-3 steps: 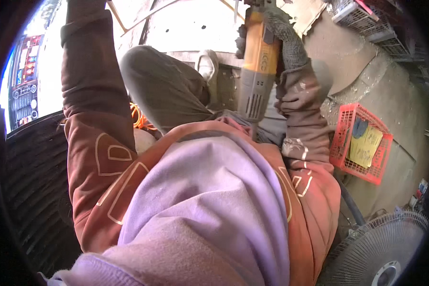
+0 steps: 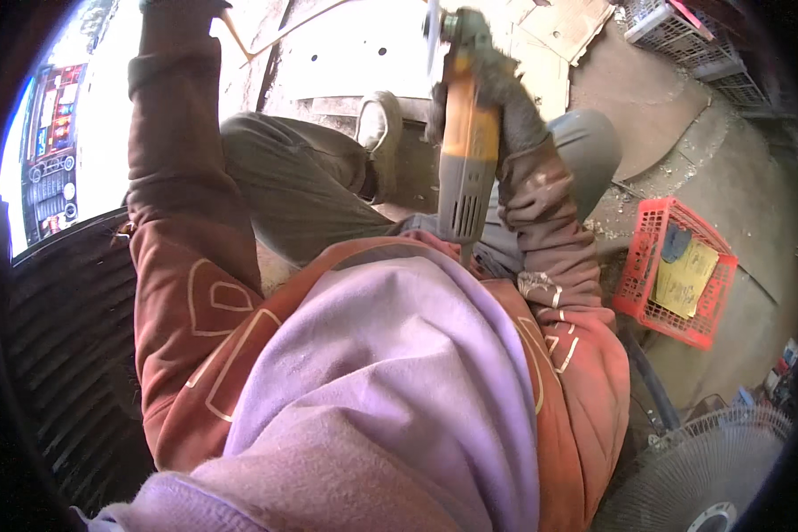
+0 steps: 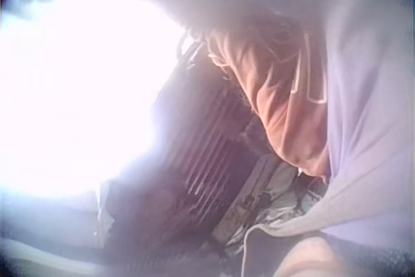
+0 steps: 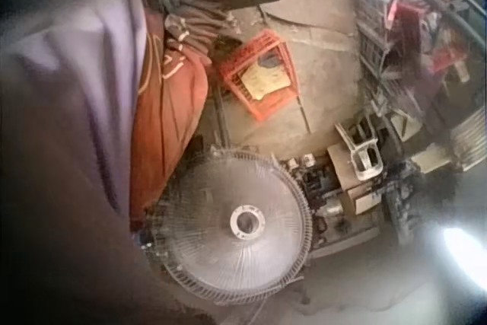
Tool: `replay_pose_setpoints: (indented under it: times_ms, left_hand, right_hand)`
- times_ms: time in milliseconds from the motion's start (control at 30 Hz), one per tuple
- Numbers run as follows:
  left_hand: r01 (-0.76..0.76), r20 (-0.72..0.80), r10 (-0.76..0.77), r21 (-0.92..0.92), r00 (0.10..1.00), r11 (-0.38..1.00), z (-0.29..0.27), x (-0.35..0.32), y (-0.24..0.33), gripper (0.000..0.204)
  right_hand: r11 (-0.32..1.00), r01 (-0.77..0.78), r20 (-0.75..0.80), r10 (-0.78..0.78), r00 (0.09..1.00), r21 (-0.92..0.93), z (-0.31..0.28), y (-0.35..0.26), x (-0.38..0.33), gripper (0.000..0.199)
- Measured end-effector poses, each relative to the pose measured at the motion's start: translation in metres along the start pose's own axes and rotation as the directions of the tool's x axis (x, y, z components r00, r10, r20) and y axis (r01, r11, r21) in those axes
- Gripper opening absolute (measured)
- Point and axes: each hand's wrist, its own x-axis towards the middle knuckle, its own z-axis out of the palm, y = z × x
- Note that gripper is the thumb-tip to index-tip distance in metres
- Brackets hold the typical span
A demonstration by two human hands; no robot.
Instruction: The person is using a handheld angle grinder to smooth and shape a thin metal frame held between their legs and hands.
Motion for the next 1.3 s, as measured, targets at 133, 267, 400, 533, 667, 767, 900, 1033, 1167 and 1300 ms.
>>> replay_pose_setpoints:
  times_ms: [133,267,400,533,667,767,900,1033,1167,1300]
  left_hand:
    - [0.091,-0.003,-0.091,0.012,0.996,0.996,0.001,-0.002,-0.045,0.051]
    - [0.188,-0.003,-0.188,-0.054,0.982,0.981,-0.008,-0.010,-0.076,0.054]
    - [0.274,-0.016,-0.278,-0.123,0.960,0.954,-0.031,-0.017,-0.094,0.058]
    - [0.323,-0.036,-0.332,-0.154,0.943,0.934,-0.044,-0.023,-0.108,0.062]
    - [0.333,-0.072,-0.345,-0.136,0.936,0.933,-0.049,-0.033,-0.112,0.067]
    - [0.338,-0.031,-0.343,-0.115,0.939,0.934,-0.058,-0.029,-0.121,0.078]
    - [0.304,-0.021,-0.308,-0.121,0.951,0.945,-0.054,-0.033,-0.122,0.076]
    - [0.283,-0.118,-0.304,-0.163,0.945,0.945,-0.061,-0.030,-0.134,0.076]
    - [0.220,-0.121,-0.287,-0.392,0.950,0.893,-0.064,-0.033,-0.153,0.074]
    - [-0.152,-0.132,0.127,-0.205,0.983,0.967,-0.050,-0.044,-0.133,0.045]
  right_hand:
    - [0.982,-0.182,0.008,0.183,0.983,-0.042,-0.008,0.040,0.013,0.044]
    - [0.977,-0.189,0.044,0.194,0.980,-0.103,-0.010,0.047,0.042,0.051]
    - [0.997,-0.073,0.091,0.077,0.993,-0.039,0.036,0.049,0.083,0.045]
    - [0.983,0.170,0.202,-0.153,0.967,-0.068,0.085,0.078,0.119,0.042]
    - [0.981,0.194,0.063,-0.193,0.979,0.000,0.119,0.094,0.132,0.051]
    - [0.994,0.010,0.029,-0.007,1.000,-0.108,0.101,0.086,0.142,0.040]
    - [0.986,0.168,-0.054,-0.167,0.984,0.013,0.037,0.117,0.166,0.028]
    - [0.977,0.113,0.106,-0.095,0.990,-0.183,0.098,0.081,0.155,0.030]
    - [0.932,0.325,0.150,-0.302,0.942,-0.164,0.138,0.084,0.135,0.044]
    - [0.998,0.053,-0.024,-0.054,0.998,-0.018,0.073,0.095,0.150,0.031]
